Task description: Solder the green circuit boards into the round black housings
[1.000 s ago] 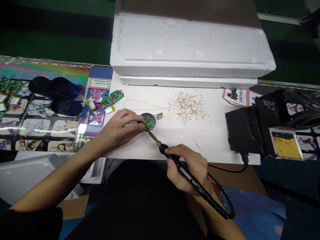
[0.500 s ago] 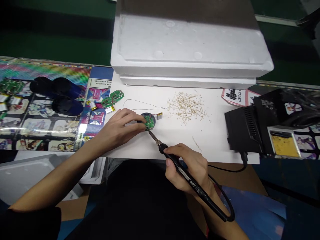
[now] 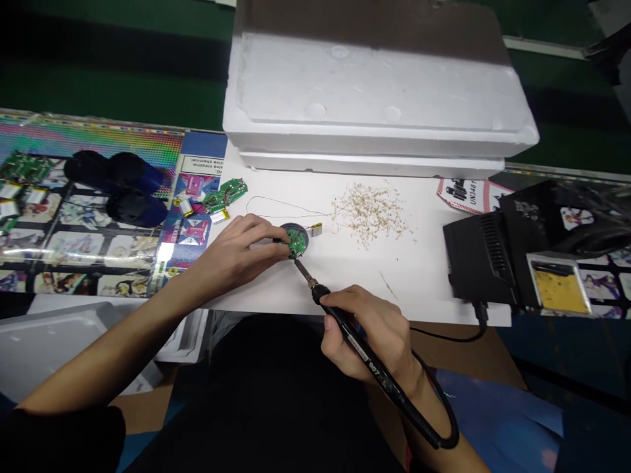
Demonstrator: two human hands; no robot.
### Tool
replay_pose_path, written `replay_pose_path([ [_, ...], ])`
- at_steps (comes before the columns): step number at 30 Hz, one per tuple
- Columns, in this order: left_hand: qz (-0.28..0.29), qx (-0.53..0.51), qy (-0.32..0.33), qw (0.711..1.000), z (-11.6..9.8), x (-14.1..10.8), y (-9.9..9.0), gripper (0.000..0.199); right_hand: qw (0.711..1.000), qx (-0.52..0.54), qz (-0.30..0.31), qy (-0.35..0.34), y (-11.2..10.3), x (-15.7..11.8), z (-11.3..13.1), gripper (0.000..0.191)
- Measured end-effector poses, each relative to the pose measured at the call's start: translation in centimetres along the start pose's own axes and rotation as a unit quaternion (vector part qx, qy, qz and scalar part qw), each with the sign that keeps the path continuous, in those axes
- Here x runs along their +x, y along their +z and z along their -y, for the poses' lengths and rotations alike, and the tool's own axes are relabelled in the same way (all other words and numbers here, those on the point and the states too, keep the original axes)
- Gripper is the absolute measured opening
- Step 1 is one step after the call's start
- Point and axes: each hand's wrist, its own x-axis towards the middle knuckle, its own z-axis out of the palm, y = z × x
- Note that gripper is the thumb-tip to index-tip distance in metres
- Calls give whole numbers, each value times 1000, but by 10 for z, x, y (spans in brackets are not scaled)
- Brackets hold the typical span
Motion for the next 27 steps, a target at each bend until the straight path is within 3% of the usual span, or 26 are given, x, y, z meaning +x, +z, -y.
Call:
replay_pose_path([
  [9,-4,-10,1,1000,0,0,1,12,999,-51,-11,-12,-5,2,4,25],
  [15,-2,-13,4,1000,1,0,1,9,995,-18,-102,-10,-10,-11,-1,32],
  [19,-4,-15,2,1000,1,-1,2,10,984,2,-164,69,-16,-18,-7,25],
  [23,-4,-25,-1,1000,2,-2,3,12,953,74,-253,151,-14,-16,-29,20],
  [27,-7,-31,-1,999,2,-2,3,9,940,115,-241,211,-6,-10,-58,18],
])
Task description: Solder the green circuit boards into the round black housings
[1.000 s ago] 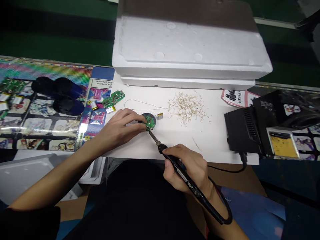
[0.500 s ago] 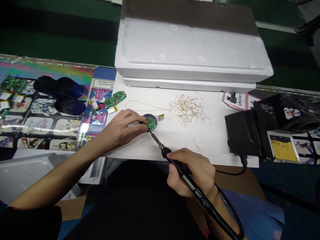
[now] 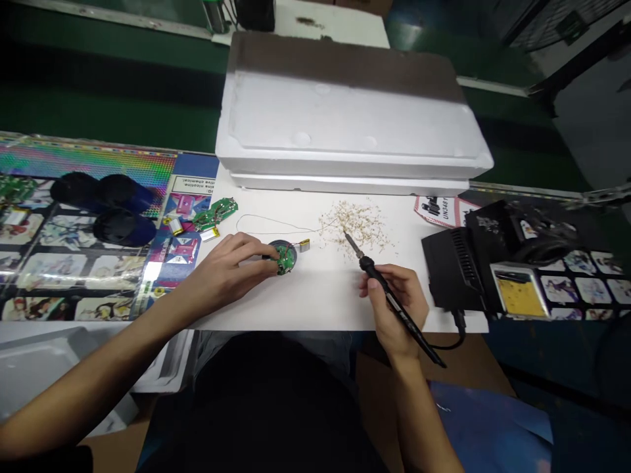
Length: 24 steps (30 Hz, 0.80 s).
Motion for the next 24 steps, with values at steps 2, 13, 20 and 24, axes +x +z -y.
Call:
replay_pose_path([
  [2,4,-3,-2,1000,1,-1,1,11,1000,-13,18,7,2,5,-10,20],
  [13,-17,-8,-17,1000,-1,-5,7,7,987,-12,157,3,8,9,-26,22],
  [20,-34,-14,-25,999,-3,-5,8,4,986,-29,163,16,6,8,-34,25],
  [24,-40,-14,-39,998,-5,-5,7,7,987,-46,151,25,5,6,-32,28],
])
